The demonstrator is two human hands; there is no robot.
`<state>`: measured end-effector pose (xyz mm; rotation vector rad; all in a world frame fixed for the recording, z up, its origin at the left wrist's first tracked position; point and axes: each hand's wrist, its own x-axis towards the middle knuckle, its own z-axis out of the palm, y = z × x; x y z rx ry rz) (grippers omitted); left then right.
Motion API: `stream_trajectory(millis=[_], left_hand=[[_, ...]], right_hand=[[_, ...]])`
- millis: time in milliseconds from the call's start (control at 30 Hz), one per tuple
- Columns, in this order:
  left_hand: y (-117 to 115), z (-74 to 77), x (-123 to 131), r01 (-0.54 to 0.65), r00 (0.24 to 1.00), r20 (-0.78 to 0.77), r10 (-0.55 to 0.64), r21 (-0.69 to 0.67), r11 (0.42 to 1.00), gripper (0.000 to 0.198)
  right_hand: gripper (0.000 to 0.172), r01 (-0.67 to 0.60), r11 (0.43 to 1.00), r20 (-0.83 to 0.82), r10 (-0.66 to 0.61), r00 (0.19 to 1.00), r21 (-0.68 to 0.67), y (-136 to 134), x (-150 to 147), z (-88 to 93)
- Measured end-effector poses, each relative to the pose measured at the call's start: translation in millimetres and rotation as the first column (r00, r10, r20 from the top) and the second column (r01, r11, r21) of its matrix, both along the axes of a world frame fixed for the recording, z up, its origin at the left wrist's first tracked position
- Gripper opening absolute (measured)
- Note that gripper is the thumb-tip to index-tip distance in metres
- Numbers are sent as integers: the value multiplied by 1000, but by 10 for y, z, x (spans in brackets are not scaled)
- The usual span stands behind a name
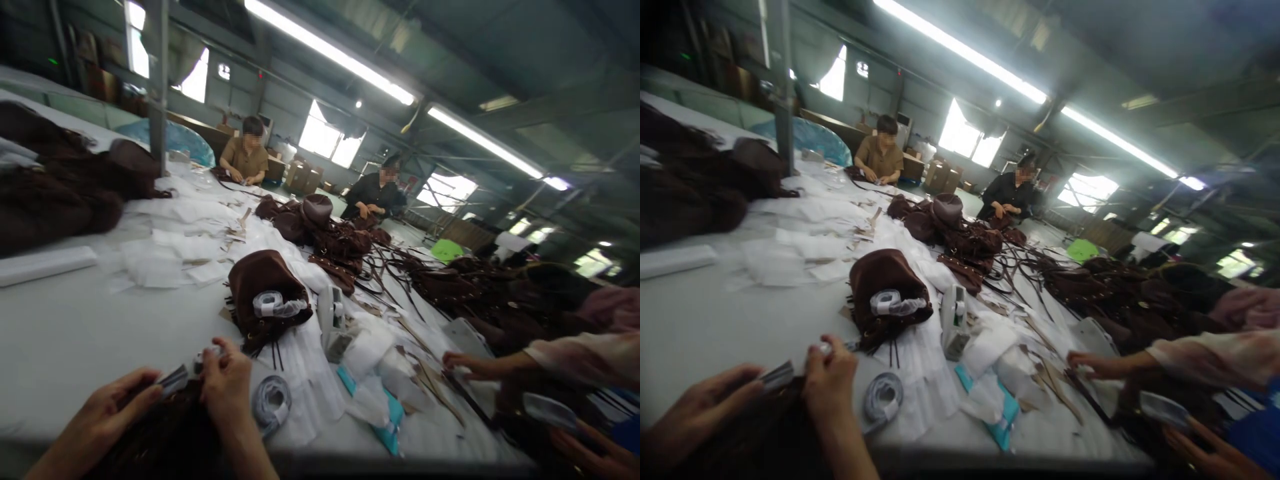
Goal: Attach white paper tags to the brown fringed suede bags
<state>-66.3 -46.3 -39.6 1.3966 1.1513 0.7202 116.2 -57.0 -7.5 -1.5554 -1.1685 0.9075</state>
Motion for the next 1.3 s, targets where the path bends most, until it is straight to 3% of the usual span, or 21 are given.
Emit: stream_trajectory(millis=[33, 100, 167, 267, 400, 600, 800, 1033, 1167, 1300], left_hand=[[20, 51, -6, 43, 999, 31, -43, -7, 999, 42], [43, 125, -8, 102, 992, 80, -102, 1, 995, 39], [42, 161, 8, 97, 991, 92, -99, 26, 995, 39], [21, 181, 46, 109, 988, 109, -113, 42, 993, 38], [21, 208, 73, 104, 989, 99, -110, 70, 992, 39], [45, 227, 67, 85, 993, 70, -91, 85, 993, 45], [57, 161, 65, 71, 988, 136, -78, 62, 996, 43], [109, 176, 37, -67, 955, 290, 67, -7, 998, 40], [142, 167, 16, -126, 860, 474, 187, -157, 979, 39], [202, 99, -22, -162, 720, 618, 314, -291, 943, 36]], right_hand=[[35, 31, 998, 168, -40, 985, 57, 76, 95, 44], [30, -12, 990, 483, -59, 874, 142, 277, 264, 101], [26, -105, 985, 593, 4, 805, 136, 515, 362, 94], [22, -221, 975, 669, 146, 729, 29, 864, 354, -46], [19, -179, 978, 724, 200, 660, -107, 1254, 213, -298], [20, -116, 985, 662, 172, 729, -129, 1580, 222, -360], [9, -189, 982, 473, 180, 863, -29, 1420, 309, -162], [41, -205, 971, 125, 190, 974, 125, 1091, 419, 439], [40, -232, 965, -120, 247, 962, 125, 773, 381, 656], [35, -358, 931, -40, 361, 932, 65, 453, 240, 669]])
